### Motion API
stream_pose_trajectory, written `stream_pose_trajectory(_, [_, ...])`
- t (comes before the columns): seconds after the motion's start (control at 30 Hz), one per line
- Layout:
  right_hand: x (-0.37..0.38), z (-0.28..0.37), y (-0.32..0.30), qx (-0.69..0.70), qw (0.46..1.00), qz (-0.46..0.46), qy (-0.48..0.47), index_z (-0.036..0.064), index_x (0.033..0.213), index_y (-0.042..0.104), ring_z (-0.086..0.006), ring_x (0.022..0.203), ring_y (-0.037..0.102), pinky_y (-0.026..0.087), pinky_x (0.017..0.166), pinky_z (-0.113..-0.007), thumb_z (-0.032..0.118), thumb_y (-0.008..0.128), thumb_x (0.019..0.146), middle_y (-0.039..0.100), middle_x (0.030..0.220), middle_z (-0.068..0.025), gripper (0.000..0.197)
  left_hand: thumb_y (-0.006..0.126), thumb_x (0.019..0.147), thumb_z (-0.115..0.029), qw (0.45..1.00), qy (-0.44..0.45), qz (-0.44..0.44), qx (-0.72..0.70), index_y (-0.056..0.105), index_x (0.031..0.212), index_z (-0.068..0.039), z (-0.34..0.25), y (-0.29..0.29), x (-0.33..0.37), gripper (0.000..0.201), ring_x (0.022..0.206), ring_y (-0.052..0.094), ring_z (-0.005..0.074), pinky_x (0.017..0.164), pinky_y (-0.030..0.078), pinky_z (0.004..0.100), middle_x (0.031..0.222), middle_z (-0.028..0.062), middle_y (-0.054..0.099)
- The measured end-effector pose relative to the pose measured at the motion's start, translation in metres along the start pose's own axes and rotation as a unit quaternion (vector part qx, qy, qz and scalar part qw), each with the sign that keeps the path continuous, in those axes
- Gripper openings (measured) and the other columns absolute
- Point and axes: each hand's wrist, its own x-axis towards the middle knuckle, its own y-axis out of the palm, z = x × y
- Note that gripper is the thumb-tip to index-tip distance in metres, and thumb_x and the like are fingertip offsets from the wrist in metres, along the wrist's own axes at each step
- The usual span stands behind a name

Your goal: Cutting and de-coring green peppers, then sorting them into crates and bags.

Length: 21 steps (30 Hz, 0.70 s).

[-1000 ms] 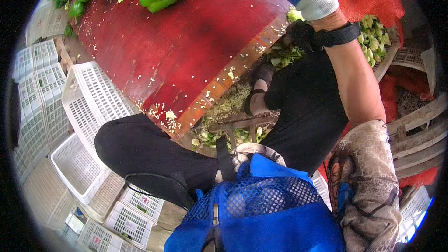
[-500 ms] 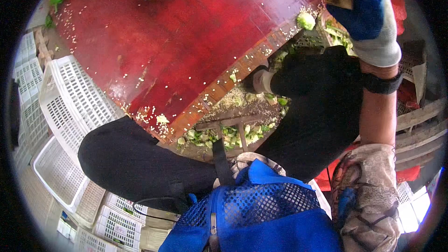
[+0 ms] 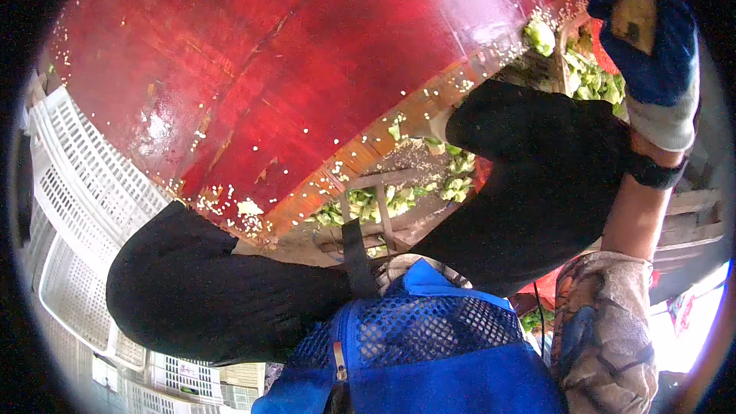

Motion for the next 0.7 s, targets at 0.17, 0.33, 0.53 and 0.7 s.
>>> stream_pose_trajectory(0.17, [0.015, 0.011, 0.027, 0.169, 0.975, -0.128, 0.071, 0.0015, 0.139, 0.045, -0.0215, 0.107, 0.062, 0.049, 0.083, -0.028, 0.022, 0.063, 0.091, 0.057, 0.129, -0.0159, 0.055, 0.044, 0.102, -0.035, 0.999, -0.032, -0.012, -0.001, 0.052, 0.133, -0.007, 0.003, -0.003, -0.007, 0.042, 0.115, 0.054, 0.022, 0.103, 0.039, 0.0354, 0.126, 0.0089, 0.059])
stream_pose_trajectory(0.33, [0.035, 0.009, 0.035, 0.179, 0.972, -0.117, 0.097, 0.0013, 0.137, 0.045, -0.0204, 0.103, 0.061, 0.049, 0.08, -0.027, 0.022, 0.063, 0.092, 0.057, 0.125, -0.0148, 0.053, 0.044, 0.102, -0.035, 0.998, -0.061, -0.015, -0.005, 0.053, 0.132, -0.007, 0.005, -0.003, -0.016, 0.042, 0.115, 0.054, 0.022, 0.103, 0.039, 0.0353, 0.125, 0.0089, 0.059])
stream_pose_trajectory(0.53, [0.055, 0.007, 0.042, 0.182, 0.971, -0.105, 0.116, 0.001, 0.135, 0.046, -0.0191, 0.098, 0.06, 0.048, 0.077, -0.027, 0.023, 0.062, 0.092, 0.057, 0.121, -0.0135, 0.051, 0.045, 0.102, -0.035, 0.996, -0.077, -0.016, -0.029, 0.053, 0.132, -0.007, 0.001, 0.007, -0.029, 0.042, 0.114, 0.054, 0.022, 0.103, 0.039, 0.0353, 0.125, 0.0089, 0.059])
stream_pose_trajectory(0.7, [0.062, -0.002, 0.054, 0.21, 0.964, -0.101, 0.128, 0.0008, 0.133, 0.047, -0.0179, 0.094, 0.059, 0.047, 0.074, -0.027, 0.023, 0.062, 0.093, 0.058, 0.117, -0.0124, 0.048, 0.045, 0.102, -0.035, 0.994, -0.071, -0.046, -0.066, 0.053, 0.132, -0.007, -0.018, 0.009, -0.023, 0.042, 0.114, 0.054, 0.022, 0.103, 0.039, 0.0353, 0.125, 0.0089, 0.059])
